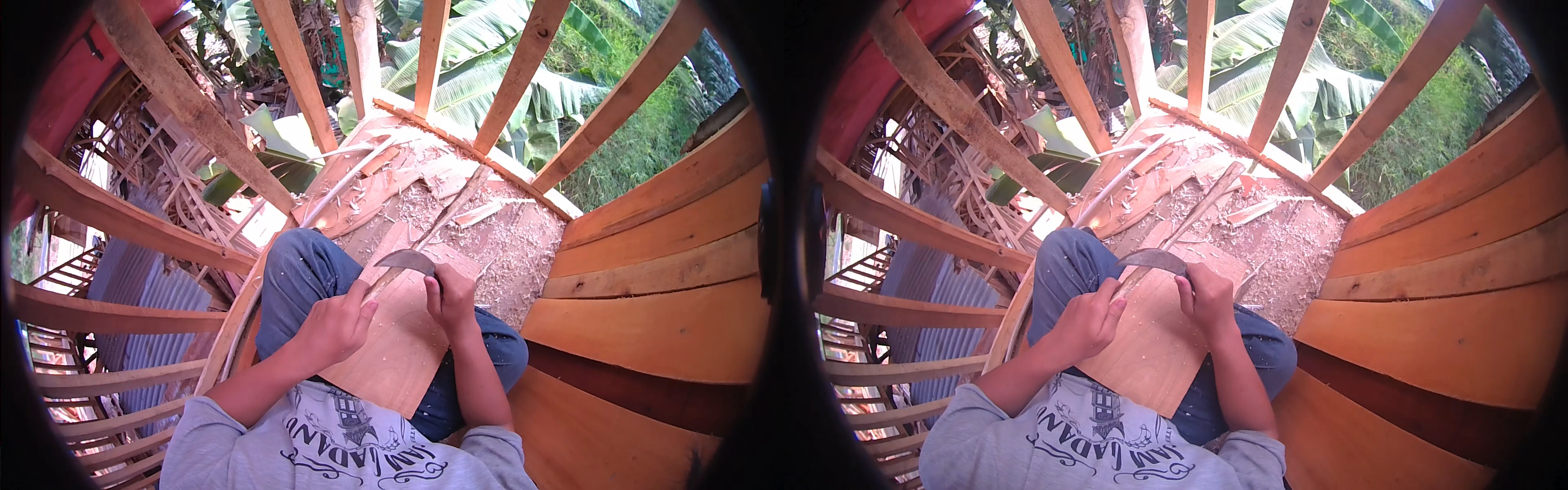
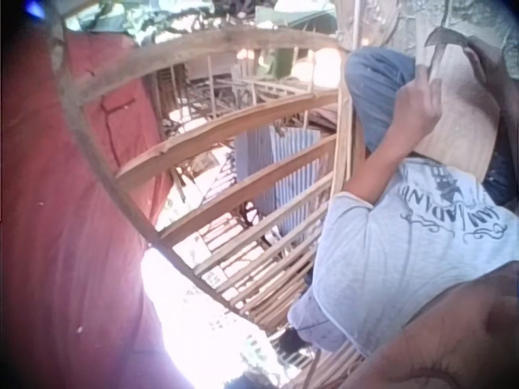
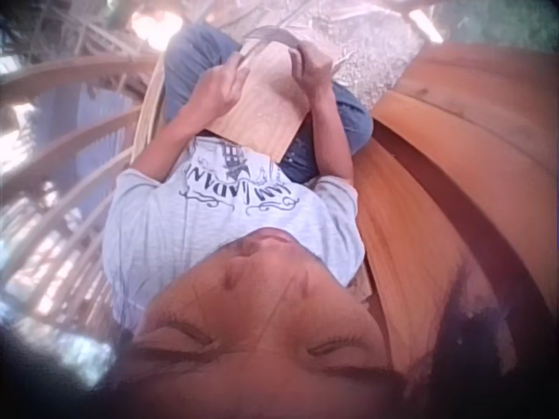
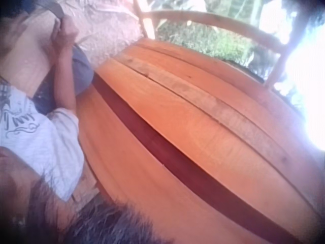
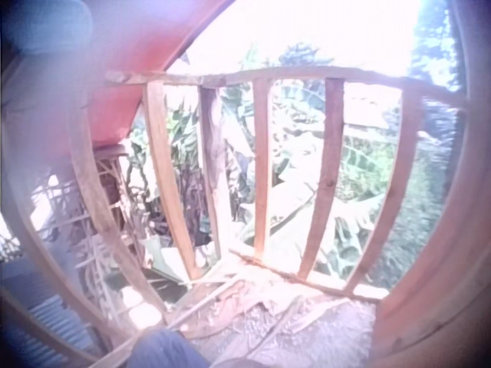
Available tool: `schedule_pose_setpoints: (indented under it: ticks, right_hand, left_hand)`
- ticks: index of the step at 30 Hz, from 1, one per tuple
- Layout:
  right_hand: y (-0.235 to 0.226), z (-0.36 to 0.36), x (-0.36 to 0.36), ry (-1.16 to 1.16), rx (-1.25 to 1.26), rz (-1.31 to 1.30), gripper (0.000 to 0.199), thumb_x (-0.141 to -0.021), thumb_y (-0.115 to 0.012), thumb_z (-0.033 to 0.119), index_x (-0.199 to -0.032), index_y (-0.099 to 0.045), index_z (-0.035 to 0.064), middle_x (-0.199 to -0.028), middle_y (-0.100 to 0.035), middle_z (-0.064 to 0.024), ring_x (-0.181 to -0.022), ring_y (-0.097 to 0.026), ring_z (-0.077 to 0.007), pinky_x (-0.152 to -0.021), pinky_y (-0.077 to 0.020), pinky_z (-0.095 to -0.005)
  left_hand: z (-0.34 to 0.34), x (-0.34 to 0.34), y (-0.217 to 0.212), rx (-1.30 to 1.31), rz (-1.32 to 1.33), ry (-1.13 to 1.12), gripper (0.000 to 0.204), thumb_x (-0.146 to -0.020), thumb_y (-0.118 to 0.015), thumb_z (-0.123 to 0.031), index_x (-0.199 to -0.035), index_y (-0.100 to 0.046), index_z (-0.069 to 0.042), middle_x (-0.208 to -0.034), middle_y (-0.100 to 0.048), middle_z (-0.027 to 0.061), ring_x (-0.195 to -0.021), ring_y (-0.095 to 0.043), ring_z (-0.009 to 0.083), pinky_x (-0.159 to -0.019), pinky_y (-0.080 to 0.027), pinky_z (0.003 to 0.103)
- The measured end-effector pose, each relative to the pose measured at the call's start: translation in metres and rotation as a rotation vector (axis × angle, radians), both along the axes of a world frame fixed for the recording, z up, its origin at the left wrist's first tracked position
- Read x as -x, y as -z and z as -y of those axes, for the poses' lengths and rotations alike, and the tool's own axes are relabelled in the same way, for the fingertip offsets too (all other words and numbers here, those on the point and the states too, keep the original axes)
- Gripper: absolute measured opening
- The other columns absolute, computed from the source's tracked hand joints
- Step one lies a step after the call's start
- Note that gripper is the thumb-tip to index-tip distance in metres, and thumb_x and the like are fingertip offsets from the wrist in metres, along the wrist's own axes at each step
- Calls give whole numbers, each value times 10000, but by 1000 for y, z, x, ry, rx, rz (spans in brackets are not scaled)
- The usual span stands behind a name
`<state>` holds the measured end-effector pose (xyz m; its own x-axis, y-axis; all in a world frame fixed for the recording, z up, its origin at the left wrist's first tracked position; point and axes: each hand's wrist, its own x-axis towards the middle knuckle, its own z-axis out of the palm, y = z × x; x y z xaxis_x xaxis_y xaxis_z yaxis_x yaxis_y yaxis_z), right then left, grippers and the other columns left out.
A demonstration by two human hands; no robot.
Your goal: The person sits cross-legged on a wooden floor and uses a curved knife to shave bark and smooth a long wooden stick. They hold the stick with their left hand and repeatedly scrape it with the knife in their right hand, producing wood shavings.
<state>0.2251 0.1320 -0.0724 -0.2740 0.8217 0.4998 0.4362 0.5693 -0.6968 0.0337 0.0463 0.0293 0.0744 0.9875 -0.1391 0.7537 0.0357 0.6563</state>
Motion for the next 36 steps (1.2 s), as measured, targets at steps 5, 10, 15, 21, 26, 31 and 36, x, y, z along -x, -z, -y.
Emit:
schedule_pose_setpoints:
  ticks: [5, 10, 15, 21, 26, 31, 36]
  right_hand:
    - [0, -2, -4, 67, 60, -46, 130, -860, -580, 151, -821, -566, 28, -612, -535, -129, -522, -559, -300, -474, -420, -369]
    - [3, -8, -6, 156, 79, -112, 139, -846, -598, 150, -813, -563, 20, -615, -529, -131, -510, -555, -289, -469, -416, -357]
    - [-2, -1, -9, -18, -35, -34, 129, -856, -579, 136, -806, -559, 19, -613, -521, -134, -522, -550, -296, -475, -414, -359]
    - [0, -14, -16, 108, 128, -128, 126, -874, -570, 124, -817, -570, 11, -612, -536, -139, -508, -548, -270, -476, -406, -342]
    - [-2, 2, -8, -154, -67, 15, 158, -834, -629, 162, -827, -554, 23, -613, -521, -134, -521, -551, -315, -476, -427, -367]
    - [1, -19, -15, 192, 44, -123, 152, -834, -623, 157, -786, -561, 26, -603, -515, -134, -510, -542, -308, -455, -400, -368]
    - [-1, 3, -6, -136, -73, -2, 156, -834, -622, 154, -811, -528, 33, -603, -500, -128, -496, -537, -295, -453, -402, -368]
  left_hand:
    - [-3, 1, 0, -47, -24, 28, 251, -918, -462, -192, -1047, -459, 22, -612, -573, 232, -590, -588, 411, -534, -456, 493]
    - [-2, 0, -2, -56, -26, 41, 248, -914, -465, -186, -1041, -461, 27, -595, -570, 221, -569, -587, 404, -518, -453, 485]
    - [-4, -1, -4, -100, -40, 56, 250, -912, -471, -188, -1036, -465, 30, -579, -564, 215, -557, -589, 392, -507, -451, 474]
    - [-4, -2, -5, -97, -42, 40, 255, -912, -471, -191, -1039, -476, 30, -583, -566, 213, -576, -596, 391, -520, -458, 468]
    - [-1, -2, 2, -98, -31, 37, 277, -909, -477, -194, -1072, -474, 31, -584, -564, 213, -579, -596, 393, -526, -459, 469]
    - [-3, -4, -6, -102, -6, 41, 275, -910, -477, -197, -1070, -474, 26, -595, -567, 218, -589, -595, 400, -537, -463, 471]
    - [0, -7, -2, -107, -14, 32, 275, -912, -474, -199, -1071, -472, 25, -601, -568, 221, -589, -595, 399, -538, -464, 470]
